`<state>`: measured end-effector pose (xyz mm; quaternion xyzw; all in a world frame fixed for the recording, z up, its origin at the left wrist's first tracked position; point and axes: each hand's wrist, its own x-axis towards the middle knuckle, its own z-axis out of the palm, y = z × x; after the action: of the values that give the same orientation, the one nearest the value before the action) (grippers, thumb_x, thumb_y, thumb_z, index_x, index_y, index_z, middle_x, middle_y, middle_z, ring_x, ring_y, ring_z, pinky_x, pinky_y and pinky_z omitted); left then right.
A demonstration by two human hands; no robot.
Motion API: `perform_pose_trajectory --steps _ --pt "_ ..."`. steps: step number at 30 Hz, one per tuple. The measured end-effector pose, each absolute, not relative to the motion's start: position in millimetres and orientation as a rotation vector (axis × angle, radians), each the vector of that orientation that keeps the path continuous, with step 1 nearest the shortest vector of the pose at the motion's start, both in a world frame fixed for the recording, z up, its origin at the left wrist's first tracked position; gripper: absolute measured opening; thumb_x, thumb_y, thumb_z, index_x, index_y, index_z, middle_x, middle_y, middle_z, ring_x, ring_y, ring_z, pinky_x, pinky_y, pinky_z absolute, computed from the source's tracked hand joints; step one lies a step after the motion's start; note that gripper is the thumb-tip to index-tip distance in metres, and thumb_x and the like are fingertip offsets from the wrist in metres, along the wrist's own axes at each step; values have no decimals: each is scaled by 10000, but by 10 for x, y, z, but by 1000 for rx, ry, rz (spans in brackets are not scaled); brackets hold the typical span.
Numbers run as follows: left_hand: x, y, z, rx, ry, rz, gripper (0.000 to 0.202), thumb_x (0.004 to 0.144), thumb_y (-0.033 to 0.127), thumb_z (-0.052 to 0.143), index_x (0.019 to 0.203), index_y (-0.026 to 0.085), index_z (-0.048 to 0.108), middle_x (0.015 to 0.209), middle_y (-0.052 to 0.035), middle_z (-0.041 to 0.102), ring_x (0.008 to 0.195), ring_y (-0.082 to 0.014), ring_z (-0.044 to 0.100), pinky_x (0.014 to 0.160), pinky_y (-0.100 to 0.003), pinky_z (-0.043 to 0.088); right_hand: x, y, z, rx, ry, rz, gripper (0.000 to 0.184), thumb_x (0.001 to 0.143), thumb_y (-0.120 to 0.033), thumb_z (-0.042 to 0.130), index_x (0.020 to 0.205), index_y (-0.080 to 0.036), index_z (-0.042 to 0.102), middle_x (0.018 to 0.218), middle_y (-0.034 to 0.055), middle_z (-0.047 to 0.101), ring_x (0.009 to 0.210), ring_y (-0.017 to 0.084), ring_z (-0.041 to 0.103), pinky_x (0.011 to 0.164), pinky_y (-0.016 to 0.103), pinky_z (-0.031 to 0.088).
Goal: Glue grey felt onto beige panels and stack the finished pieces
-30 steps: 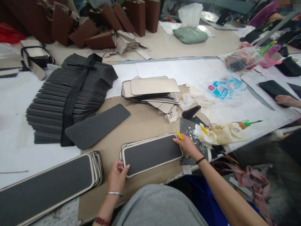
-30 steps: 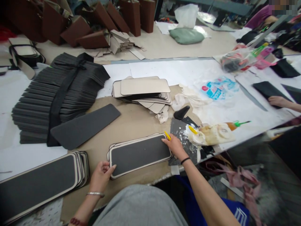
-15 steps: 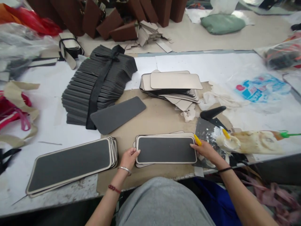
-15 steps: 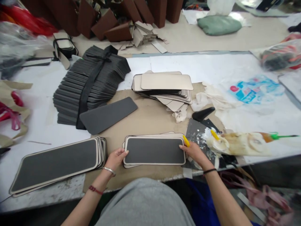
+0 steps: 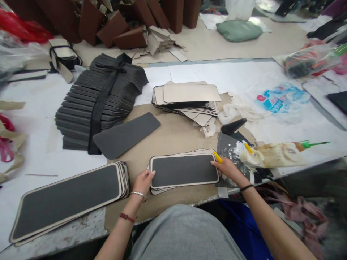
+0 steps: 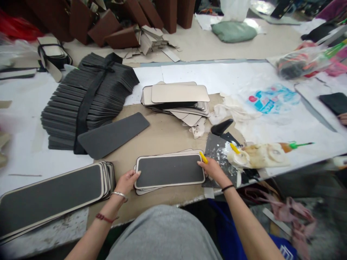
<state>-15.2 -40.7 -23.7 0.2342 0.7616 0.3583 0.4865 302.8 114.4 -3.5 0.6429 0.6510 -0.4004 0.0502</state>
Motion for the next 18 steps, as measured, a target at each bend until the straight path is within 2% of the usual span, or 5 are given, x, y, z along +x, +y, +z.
perform_pose_trajectory --steps 10,18 --pt "-158 -412 -252 705 1946 720 376 625 541 458 492 211 338 421 78 292 420 -86 299 424 -222 257 3039 1129 -60 2022 1920 -1250 228 742 -356 502 597 -186 453 408 -43 477 411 108 491 455 204 331" --pt "-73 -340 -181 773 2096 680 289 692 364 426 479 213 303 441 66 291 460 -99 317 468 -229 260 3033 1138 -80 1981 1974 -1191 246 734 -368 507 573 -192 446 414 -22 494 412 122 492 458 219 335"
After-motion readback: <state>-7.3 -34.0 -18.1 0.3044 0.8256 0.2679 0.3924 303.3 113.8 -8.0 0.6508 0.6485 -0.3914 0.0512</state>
